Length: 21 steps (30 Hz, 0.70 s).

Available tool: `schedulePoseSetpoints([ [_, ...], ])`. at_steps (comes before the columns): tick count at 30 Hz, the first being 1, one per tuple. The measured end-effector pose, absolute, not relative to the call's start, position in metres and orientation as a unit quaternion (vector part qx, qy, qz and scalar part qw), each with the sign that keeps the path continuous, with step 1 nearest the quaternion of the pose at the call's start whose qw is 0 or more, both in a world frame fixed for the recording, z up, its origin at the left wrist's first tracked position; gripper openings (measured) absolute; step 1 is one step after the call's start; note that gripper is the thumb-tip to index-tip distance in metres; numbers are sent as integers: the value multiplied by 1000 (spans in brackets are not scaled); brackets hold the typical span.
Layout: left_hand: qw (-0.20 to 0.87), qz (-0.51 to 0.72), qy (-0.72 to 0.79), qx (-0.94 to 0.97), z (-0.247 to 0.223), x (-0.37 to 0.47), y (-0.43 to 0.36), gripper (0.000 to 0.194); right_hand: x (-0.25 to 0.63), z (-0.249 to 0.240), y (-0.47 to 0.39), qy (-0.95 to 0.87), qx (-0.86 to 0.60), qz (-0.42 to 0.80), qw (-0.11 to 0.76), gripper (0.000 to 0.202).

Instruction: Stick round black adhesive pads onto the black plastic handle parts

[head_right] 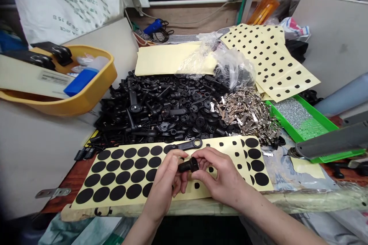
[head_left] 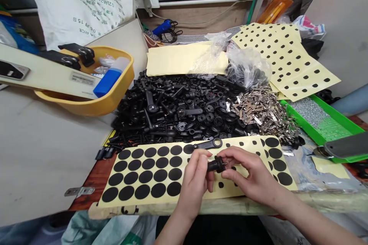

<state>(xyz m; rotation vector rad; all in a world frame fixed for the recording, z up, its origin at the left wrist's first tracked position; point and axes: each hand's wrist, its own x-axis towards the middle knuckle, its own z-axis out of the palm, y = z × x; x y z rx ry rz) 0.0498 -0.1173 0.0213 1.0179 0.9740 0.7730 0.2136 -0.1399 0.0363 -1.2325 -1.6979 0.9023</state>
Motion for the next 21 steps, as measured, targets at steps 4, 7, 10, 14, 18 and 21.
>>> schedulePoseSetpoints([
  [4, 697, 359, 431, 446, 19, 59, -118, 31, 210, 32, -142, -674, -485, 376, 412, 22],
  [7, 658, 415, 461, 427, 10, 68, -121, 30, 206, 29, -143, -654, -498, 402, 403, 21],
  [10, 606, 448, 490, 438, 0, 73, -124, 31, 204, 28, -142, -586, -517, 486, 391, 12],
  [14, 553, 460, 485, 499, -6, 73, -127, 34, 203, 31, -140, -470, -515, 620, 359, 22],
  [18, 537, 455, 487, 517, -6, 71, -127, 33, 202, 33, -141, -446, -509, 644, 357, 26],
  [21, 540, 442, 497, 515, -5, 70, -125, 30, 202, 31, -143, -521, -528, 566, 360, 15],
])
